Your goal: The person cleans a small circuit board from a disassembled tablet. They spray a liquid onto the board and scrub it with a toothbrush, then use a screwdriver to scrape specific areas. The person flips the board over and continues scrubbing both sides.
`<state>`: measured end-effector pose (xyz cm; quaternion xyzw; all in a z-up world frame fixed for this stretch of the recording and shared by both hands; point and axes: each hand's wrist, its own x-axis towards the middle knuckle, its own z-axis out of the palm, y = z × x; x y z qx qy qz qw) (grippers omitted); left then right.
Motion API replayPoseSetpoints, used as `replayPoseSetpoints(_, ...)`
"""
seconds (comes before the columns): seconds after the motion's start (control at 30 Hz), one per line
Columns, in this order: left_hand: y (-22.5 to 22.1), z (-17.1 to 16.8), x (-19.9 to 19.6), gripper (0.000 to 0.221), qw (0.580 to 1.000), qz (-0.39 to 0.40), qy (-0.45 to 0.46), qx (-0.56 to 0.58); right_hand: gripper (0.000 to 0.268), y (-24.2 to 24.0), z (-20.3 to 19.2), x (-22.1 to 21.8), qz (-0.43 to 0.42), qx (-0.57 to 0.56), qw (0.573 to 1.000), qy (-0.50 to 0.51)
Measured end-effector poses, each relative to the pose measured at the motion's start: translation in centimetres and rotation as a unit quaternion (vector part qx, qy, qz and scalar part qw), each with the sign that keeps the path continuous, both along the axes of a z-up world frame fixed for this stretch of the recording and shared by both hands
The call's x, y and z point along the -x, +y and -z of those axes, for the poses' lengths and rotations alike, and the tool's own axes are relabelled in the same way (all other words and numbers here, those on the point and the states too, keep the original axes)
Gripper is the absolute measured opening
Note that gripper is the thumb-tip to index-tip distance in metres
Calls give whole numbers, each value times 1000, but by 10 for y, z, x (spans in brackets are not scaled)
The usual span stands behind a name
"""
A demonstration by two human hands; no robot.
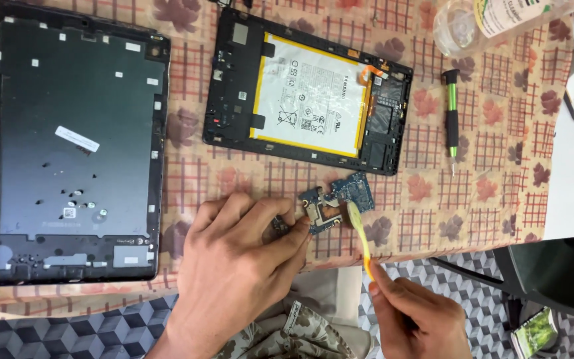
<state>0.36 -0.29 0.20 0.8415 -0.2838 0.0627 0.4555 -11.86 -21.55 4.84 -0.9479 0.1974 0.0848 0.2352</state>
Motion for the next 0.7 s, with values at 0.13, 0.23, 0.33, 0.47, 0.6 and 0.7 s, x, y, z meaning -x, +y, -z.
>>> replayPoseSetpoints(0.13, -1, 2, 0, 12, 1000, 4, 5, -4, 43, 1, -5, 2, -12, -10, 999, -47)
replayPoseSetpoints(0.23, 0, 2, 1, 13, 1000, 5, 8, -10, 43, 0, -2, 7, -15, 1, 1000, -2)
replayPoseSetpoints(0.33, -1, 2, 1, 16, 1000, 9, 11, -13, 38, -4, 3, 16, -24, 14, 999, -43)
replayPoseSetpoints(0.47, -1, 2, 1, 17, 1000, 7, 10, -15, 36, -5, 3, 16, -27, 15, 999, -25)
replayPoseSetpoints(0.6, -2, 3, 1, 18, 1000, 0, 1, -16, 37, 1, -2, 5, -35, -6, 995, -99)
replayPoseSetpoints(0.7, 0, 3, 3, 16, 1000, 8, 6, -18, 37, 9, -7, -2, -9, -12, 1000, -24)
